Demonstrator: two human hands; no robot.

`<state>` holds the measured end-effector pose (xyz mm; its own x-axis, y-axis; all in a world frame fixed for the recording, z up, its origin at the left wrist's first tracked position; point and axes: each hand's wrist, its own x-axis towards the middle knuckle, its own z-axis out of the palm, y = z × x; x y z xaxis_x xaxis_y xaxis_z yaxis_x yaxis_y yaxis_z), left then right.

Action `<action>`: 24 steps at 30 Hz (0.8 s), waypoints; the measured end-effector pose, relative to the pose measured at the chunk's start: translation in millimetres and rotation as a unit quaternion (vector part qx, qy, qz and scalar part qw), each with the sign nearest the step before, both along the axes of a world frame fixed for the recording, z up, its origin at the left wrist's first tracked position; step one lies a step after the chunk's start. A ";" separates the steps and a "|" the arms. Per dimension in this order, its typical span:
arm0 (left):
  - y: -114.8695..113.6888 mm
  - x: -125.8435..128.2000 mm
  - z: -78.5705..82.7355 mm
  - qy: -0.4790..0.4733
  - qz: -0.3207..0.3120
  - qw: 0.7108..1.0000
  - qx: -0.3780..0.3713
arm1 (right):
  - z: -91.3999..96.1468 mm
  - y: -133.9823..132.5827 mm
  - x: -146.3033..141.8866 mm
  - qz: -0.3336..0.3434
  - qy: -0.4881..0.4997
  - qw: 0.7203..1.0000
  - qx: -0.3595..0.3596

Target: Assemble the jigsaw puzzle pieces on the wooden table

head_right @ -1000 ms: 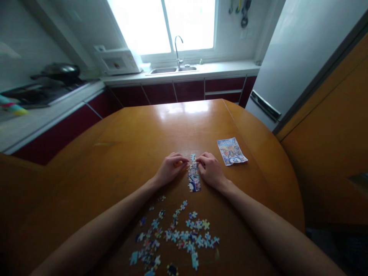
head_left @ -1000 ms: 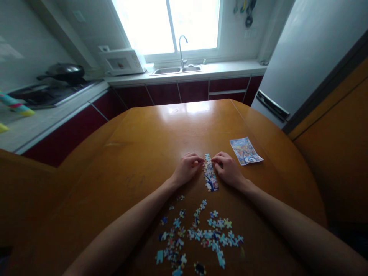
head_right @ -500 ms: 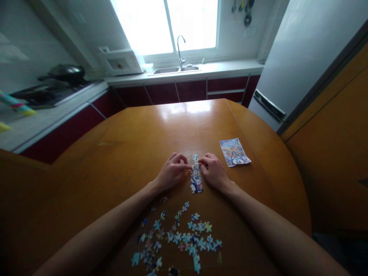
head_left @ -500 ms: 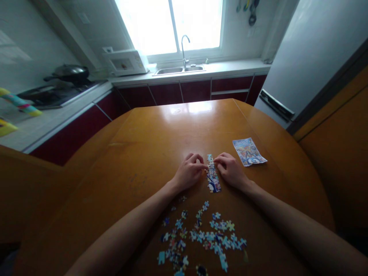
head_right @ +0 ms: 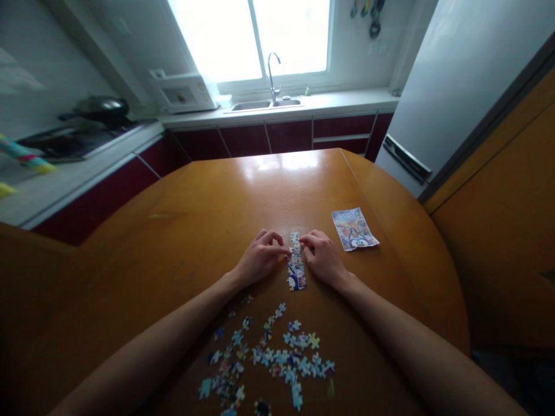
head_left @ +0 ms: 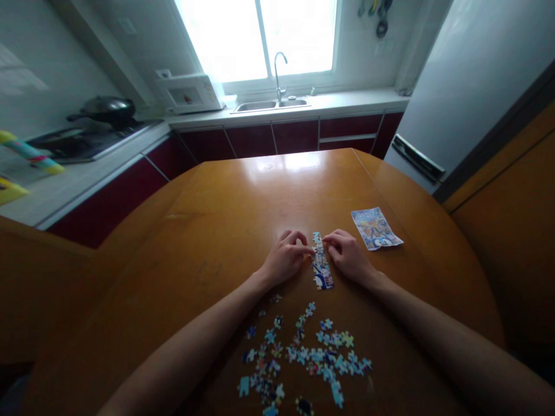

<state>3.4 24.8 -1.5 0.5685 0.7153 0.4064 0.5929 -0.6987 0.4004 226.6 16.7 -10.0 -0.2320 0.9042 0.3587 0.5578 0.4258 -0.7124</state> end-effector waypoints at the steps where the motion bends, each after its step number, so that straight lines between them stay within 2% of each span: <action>1: 0.1 -0.1 -0.5 0.000 0.001 1.000 -0.002 | 0.2 0.1 0.0 -0.001 0.001 1.000 0.001; 24: -0.9 3.4 1.9 0.009 0.002 1.000 -0.012 | 2.4 -0.2 0.8 0.012 -0.005 1.000 -0.007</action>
